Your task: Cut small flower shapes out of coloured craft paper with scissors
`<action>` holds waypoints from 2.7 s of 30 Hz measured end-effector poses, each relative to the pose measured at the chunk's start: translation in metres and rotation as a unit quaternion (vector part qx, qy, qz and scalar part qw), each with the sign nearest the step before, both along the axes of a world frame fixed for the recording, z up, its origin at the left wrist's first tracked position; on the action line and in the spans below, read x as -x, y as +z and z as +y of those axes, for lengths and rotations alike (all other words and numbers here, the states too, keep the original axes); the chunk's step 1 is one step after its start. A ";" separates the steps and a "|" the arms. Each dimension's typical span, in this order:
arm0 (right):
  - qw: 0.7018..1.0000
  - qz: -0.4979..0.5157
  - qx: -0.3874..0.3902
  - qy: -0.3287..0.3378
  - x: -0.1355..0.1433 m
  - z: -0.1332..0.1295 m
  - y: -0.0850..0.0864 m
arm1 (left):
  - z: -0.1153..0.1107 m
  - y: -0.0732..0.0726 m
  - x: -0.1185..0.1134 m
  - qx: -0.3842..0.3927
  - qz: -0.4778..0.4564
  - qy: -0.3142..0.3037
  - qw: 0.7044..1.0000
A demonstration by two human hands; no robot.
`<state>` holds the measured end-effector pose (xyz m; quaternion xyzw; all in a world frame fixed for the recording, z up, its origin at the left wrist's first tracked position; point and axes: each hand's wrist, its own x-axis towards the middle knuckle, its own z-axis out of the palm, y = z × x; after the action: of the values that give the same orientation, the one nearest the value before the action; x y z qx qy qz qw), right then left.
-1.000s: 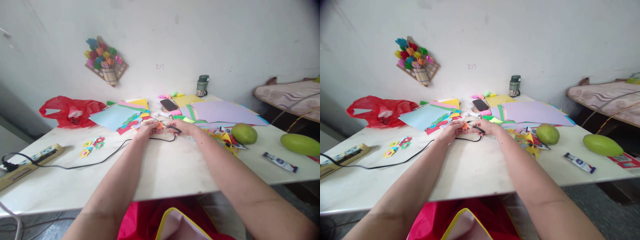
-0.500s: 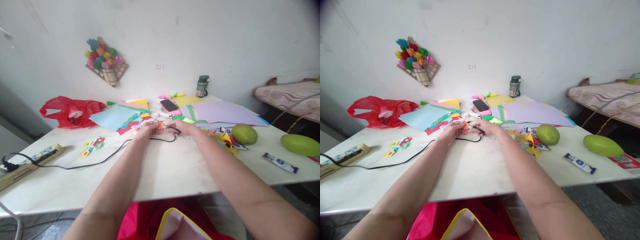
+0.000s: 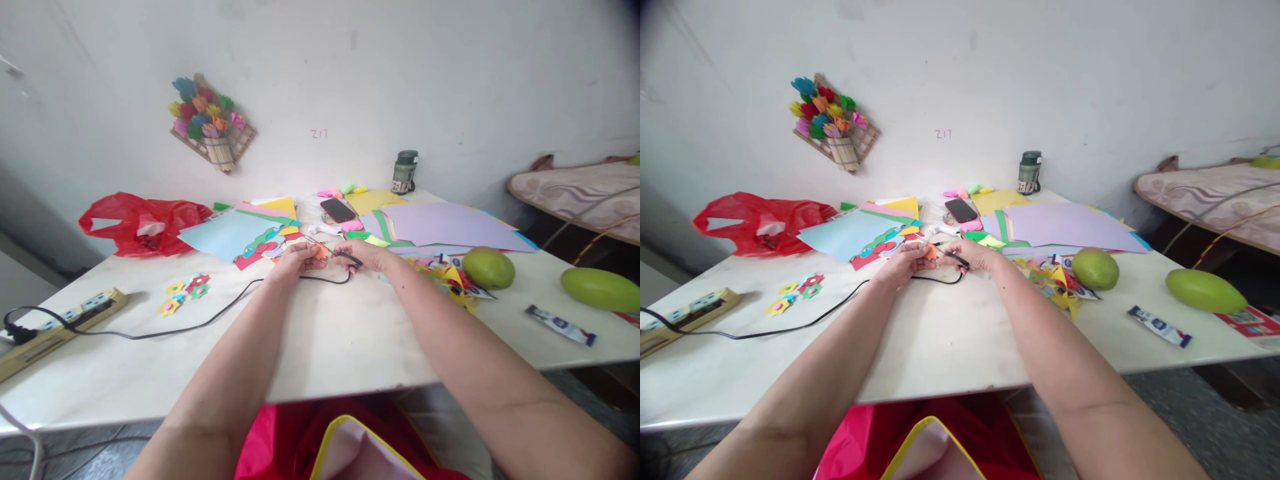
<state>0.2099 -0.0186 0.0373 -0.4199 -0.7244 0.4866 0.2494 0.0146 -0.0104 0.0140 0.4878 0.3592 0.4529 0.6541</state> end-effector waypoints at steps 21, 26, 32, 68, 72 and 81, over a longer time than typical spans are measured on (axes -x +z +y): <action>0.999 0.003 -0.029 0.016 -0.002 0.010 -0.011 | 0.001 -0.003 0.002 -0.019 0.006 -0.009 1.000; 0.999 0.004 -0.036 0.018 -0.003 0.012 -0.012 | 0.000 0.000 0.001 -0.003 0.003 0.003 1.000; 1.000 0.019 -0.011 0.003 -0.003 0.011 -0.013 | -0.002 0.002 0.000 0.007 -0.004 0.029 1.000; 1.000 0.007 -0.020 0.023 -0.016 0.007 -0.007 | -0.002 0.001 0.003 -0.038 0.019 -0.010 0.999; 0.999 0.011 -0.020 0.034 -0.017 0.008 -0.008 | -0.002 0.002 0.003 -0.034 0.014 -0.010 0.999; 0.999 0.011 -0.021 0.042 -0.017 0.012 -0.012 | -0.001 0.001 0.004 -0.057 0.022 -0.005 0.998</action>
<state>0.2269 -0.0063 0.0249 -0.3784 -0.7487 0.4862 0.2448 0.0105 -0.0118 0.0149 0.5358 0.3452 0.4581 0.6196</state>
